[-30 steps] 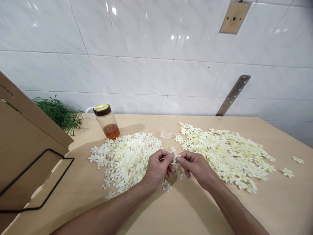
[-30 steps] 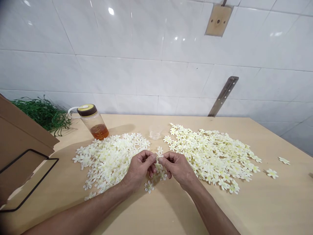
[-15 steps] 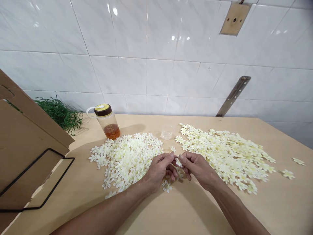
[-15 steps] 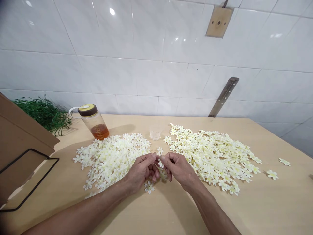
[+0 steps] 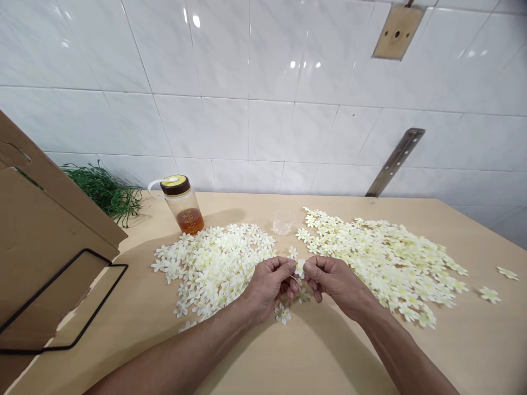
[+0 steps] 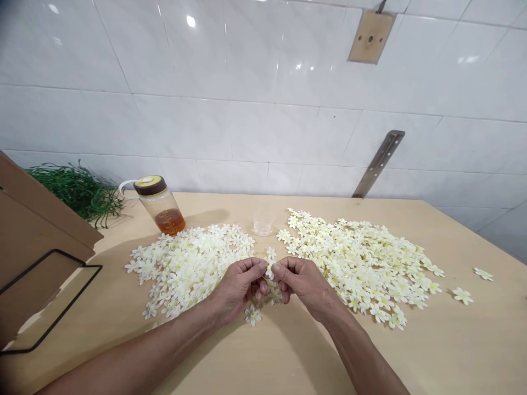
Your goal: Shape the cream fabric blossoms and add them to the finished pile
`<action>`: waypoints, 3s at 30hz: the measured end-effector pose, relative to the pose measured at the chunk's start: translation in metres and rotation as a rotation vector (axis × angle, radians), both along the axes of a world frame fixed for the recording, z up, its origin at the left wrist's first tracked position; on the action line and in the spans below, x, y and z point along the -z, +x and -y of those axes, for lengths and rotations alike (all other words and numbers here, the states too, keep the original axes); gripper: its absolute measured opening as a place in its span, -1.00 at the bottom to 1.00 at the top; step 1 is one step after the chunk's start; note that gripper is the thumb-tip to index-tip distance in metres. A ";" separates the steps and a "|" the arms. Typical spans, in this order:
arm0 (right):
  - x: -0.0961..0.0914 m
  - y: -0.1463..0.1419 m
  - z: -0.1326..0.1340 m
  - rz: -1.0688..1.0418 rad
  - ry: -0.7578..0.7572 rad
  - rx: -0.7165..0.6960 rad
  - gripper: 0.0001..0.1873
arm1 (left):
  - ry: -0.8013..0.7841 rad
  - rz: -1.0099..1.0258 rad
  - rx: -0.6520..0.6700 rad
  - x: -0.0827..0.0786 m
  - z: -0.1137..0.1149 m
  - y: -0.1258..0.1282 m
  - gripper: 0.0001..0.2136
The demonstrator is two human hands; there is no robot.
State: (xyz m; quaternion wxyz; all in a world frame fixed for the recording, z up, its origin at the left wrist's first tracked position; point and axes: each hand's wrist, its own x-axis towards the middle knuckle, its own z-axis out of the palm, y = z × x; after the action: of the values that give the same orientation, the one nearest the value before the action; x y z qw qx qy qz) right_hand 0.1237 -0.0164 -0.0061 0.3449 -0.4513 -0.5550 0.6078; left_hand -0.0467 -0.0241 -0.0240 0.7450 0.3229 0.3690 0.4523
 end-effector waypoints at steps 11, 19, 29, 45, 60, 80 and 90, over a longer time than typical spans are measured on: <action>-0.008 0.008 -0.003 0.002 -0.021 -0.004 -0.60 | 0.036 0.005 -0.074 0.008 -0.005 -0.002 -0.73; -0.007 0.009 -0.004 0.049 0.016 0.045 -0.56 | 0.045 0.007 -0.099 0.003 -0.003 -0.002 -0.74; -0.015 0.002 0.004 0.331 0.234 -0.081 -0.59 | 0.148 -0.039 -0.193 0.002 -0.005 -0.001 -0.75; 0.004 -0.005 0.001 0.187 0.100 0.118 -0.66 | 0.318 -0.338 -0.206 0.004 0.002 0.002 -0.75; 0.001 -0.002 -0.001 0.141 0.052 0.111 -0.60 | 0.303 -0.341 -0.166 0.013 0.000 0.001 -0.72; 0.000 0.002 0.000 0.079 0.057 0.048 -0.52 | 0.293 -0.310 -0.161 0.013 0.002 0.001 -0.70; -0.003 0.000 0.000 0.025 0.065 0.007 -0.57 | 0.256 -0.277 -0.140 0.009 0.002 0.002 -0.69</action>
State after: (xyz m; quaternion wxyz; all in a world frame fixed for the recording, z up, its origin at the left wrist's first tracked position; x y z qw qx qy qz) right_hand 0.1237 -0.0168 -0.0032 0.3543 -0.4494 -0.5772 0.5825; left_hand -0.0449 -0.0264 -0.0329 0.6066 0.4476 0.4293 0.4974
